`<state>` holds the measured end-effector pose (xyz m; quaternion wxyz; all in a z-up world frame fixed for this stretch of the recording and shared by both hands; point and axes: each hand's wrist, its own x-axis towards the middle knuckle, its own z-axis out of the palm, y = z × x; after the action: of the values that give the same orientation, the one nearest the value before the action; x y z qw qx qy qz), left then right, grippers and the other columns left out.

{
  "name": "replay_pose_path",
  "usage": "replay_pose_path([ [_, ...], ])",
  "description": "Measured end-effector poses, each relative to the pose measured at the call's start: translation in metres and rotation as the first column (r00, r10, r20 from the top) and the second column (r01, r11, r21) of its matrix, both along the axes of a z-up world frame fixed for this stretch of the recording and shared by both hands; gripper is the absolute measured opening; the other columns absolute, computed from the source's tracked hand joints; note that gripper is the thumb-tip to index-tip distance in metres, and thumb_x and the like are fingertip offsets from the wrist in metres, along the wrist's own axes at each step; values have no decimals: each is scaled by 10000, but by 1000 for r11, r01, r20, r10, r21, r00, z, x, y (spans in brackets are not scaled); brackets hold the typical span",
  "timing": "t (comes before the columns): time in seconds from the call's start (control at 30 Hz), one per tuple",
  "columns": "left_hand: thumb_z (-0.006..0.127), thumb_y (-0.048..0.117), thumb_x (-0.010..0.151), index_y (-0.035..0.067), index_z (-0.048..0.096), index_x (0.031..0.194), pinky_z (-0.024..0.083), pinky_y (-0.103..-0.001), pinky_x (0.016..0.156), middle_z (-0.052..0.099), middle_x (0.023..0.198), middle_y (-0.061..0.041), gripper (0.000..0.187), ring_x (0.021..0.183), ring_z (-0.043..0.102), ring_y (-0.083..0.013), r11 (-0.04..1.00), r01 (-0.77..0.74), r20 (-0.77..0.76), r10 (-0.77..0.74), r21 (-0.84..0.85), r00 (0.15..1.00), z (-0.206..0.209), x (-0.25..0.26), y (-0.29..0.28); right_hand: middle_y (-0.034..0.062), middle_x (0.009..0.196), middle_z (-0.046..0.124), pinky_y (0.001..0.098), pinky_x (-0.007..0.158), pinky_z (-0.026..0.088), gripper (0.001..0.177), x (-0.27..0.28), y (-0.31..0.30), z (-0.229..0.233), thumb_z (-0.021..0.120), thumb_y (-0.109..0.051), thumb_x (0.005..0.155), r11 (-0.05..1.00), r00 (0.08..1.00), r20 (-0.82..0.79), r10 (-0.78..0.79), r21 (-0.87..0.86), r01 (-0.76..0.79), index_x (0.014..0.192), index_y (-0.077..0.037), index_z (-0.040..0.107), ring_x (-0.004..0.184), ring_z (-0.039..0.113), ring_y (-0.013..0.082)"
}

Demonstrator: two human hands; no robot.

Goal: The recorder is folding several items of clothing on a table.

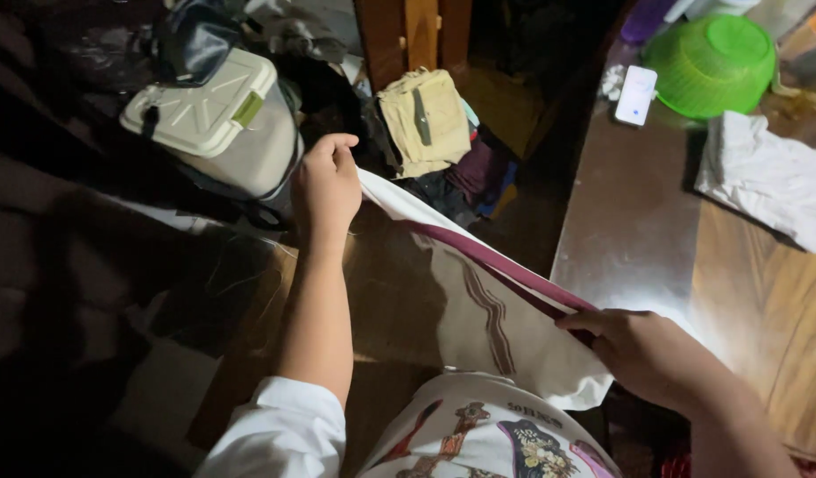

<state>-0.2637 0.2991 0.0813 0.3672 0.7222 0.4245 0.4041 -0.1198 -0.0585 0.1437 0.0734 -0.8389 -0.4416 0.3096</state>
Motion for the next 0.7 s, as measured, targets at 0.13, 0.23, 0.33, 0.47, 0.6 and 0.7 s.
replay_pose_path([
  [0.13, 607, 210, 984, 116, 776, 1045, 543, -429, 764, 764, 973, -154, 203, 901, 714, -347, 980, 48, -134, -22, 194, 991, -22, 23, 13, 107, 1034, 766, 444, 830, 563, 450, -5, -7, -2, 632, -271, 928, 973, 975, 156, -155, -148, 178, 1370, -353, 647, 915, 735, 349],
  [0.23, 599, 209, 993, 84, 763, 1054, 550, -422, 809, 762, 1003, -165, 215, 941, 727, -342, 973, 156, -126, -135, 170, 983, -20, 41, 17, 133, 1021, 769, 450, 804, 563, 460, 10, -27, -27, 600, -227, 910, 977, 977, 124, -175, -100, 188, 1367, -279, 617, 901, 735, 359],
  [0.33, 568, 157, 966, 54, 748, 1068, 556, -389, 824, 773, 1010, -160, 231, 950, 744, -312, 938, 347, -60, -346, 16, 936, -8, 74, 6, 139, 969, 779, 419, 774, 576, 333, 32, -68, -62, 604, -166, 860, 986, 985, -26, -169, -19, 168, 1180, -180, 697, 866, 744, 328],
  [0.47, 550, 18, 903, 4, 708, 1152, 556, -346, 907, 753, 1082, -169, 295, 1032, 745, -252, 789, 585, -31, -591, 190, 806, 3, 148, -23, 115, 963, 757, 353, 765, 565, 211, 66, -144, -129, 681, -132, 857, 917, 890, -439, -118, 297, 268, 1038, -44, 745, 862, 708, 226],
  [0.6, 631, -19, 911, -17, 644, 1224, 558, -338, 964, 746, 1164, -170, 314, 1107, 730, -247, 725, 583, 122, -659, 368, 742, -10, 278, -83, 49, 946, 680, 319, 733, 493, 201, 61, -178, -136, 778, -89, 840, 674, 727, -621, -294, 404, 618, 1019, -12, 729, 865, 602, 142],
  [0.7, 688, -4, 900, -30, 602, 1240, 560, -358, 1010, 735, 1173, -199, 351, 1123, 729, -286, 684, 575, 319, -724, 450, 612, -34, 380, -154, 0, 838, 622, 271, 701, 460, 188, 74, -209, -156, 804, -43, 830, 479, 653, -556, -514, 445, 756, 967, -22, 678, 796, 534, 85],
])
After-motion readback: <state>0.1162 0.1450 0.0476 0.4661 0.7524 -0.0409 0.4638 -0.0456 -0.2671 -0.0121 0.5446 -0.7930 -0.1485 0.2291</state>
